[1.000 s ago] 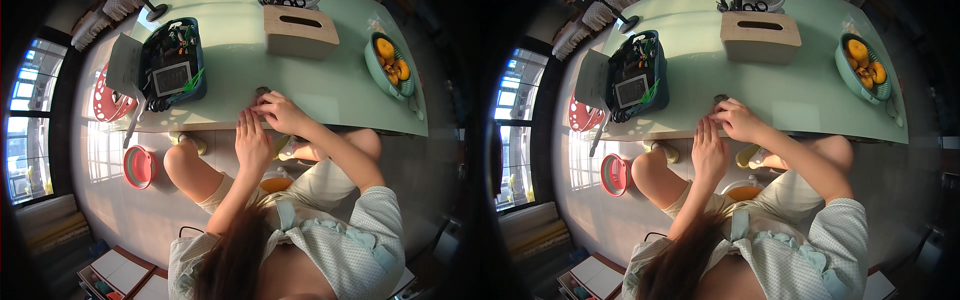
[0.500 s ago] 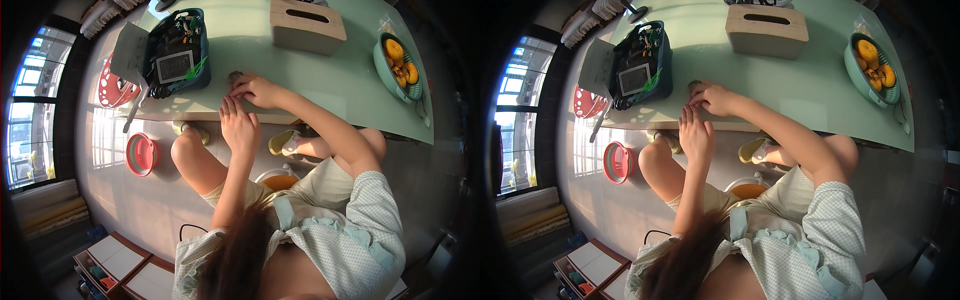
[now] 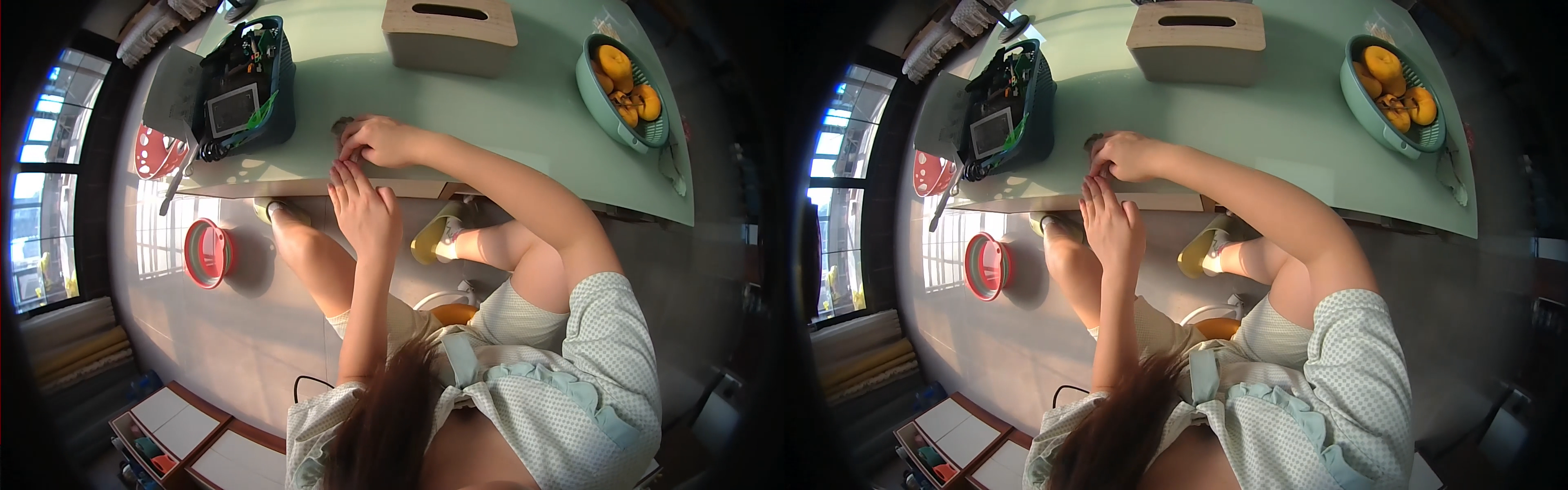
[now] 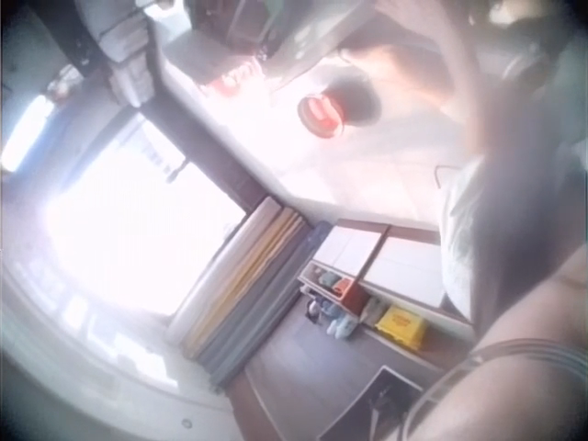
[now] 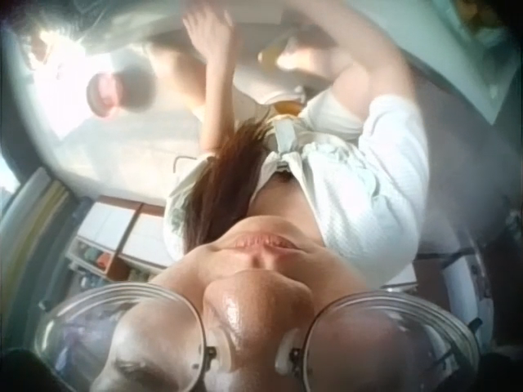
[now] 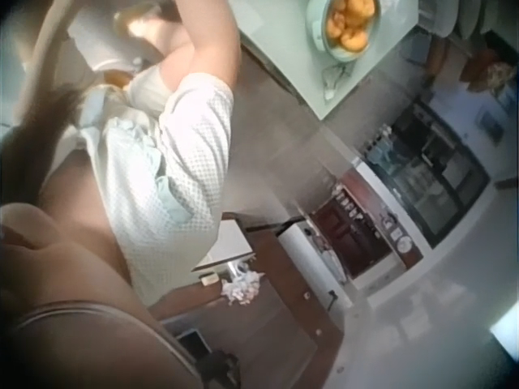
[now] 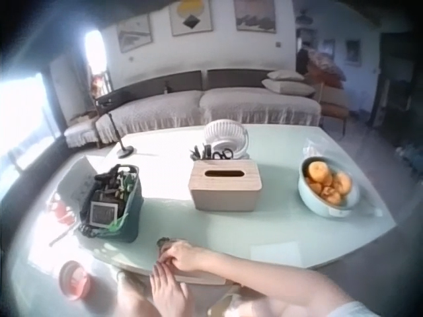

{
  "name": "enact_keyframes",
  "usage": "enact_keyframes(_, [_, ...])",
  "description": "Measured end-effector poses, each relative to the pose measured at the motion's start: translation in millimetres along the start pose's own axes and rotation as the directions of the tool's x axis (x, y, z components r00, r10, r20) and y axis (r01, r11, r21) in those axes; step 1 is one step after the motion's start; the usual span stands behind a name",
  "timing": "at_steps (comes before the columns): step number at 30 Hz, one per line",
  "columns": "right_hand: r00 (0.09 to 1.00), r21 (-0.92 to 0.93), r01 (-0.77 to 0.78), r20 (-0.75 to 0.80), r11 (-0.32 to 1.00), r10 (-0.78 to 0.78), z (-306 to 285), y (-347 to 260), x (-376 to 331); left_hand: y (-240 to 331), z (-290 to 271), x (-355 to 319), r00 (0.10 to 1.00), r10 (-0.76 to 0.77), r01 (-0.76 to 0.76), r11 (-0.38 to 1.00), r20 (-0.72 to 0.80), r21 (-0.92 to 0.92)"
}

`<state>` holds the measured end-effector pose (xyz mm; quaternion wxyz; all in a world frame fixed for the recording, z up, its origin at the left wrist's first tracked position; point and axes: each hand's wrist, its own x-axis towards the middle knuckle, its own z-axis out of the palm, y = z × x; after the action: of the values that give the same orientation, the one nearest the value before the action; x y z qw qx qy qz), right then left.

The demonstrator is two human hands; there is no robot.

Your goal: The person is assembling small plastic toy parts and organizing tools and items into a wooden storage box on a table.

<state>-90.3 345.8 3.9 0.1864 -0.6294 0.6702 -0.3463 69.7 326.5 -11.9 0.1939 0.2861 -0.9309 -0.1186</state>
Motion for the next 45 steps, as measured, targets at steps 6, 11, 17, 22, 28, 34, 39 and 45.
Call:
enact_keyframes(6, [0.997,0.02,-0.076,0.001,0.997,0.076,-49,17,-90,74,17,-24,0.988,0.154,-0.155,0.983,-0.016,-0.099])
enact_keyframes(11, [0.96,-0.049,-0.231,-0.174,0.972,0.22,-92,38,-204,133,32,-20,0.884,0.435,-0.377,0.88,0.171,-0.288])
enact_keyframes(17, [0.952,-0.066,-0.22,-0.232,0.973,0.2,-82,36,-170,112,18,5,0.848,0.403,-0.335,0.911,0.344,-0.24])
enact_keyframes(22, [0.956,-0.091,-0.175,-0.255,0.98,0.147,-51,54,-71,59,29,47,0.925,0.229,-0.233,0.972,0.302,-0.022])
enact_keyframes(28, [0.888,-0.268,-0.153,-0.46,0.951,0.014,-49,74,-56,58,40,86,0.918,0.272,-0.276,0.961,0.287,-0.026])
enact_keyframes(34, [0.748,-0.276,-0.44,-0.638,0.854,0.18,-84,64,-178,128,61,69,0.721,0.634,-0.58,0.773,0.278,-0.257])
enact_keyframes(39, [0.688,-0.238,-0.579,-0.656,0.78,0.31,-69,-6,-250,147,45,26,0.527,0.775,-0.695,0.629,0.348,-0.349])
enact_keyframes(45, [0.723,-0.216,-0.522,-0.625,0.825,0.294,-73,-3,-252,146,30,47,0.442,0.765,-0.662,0.631,0.469,-0.404])
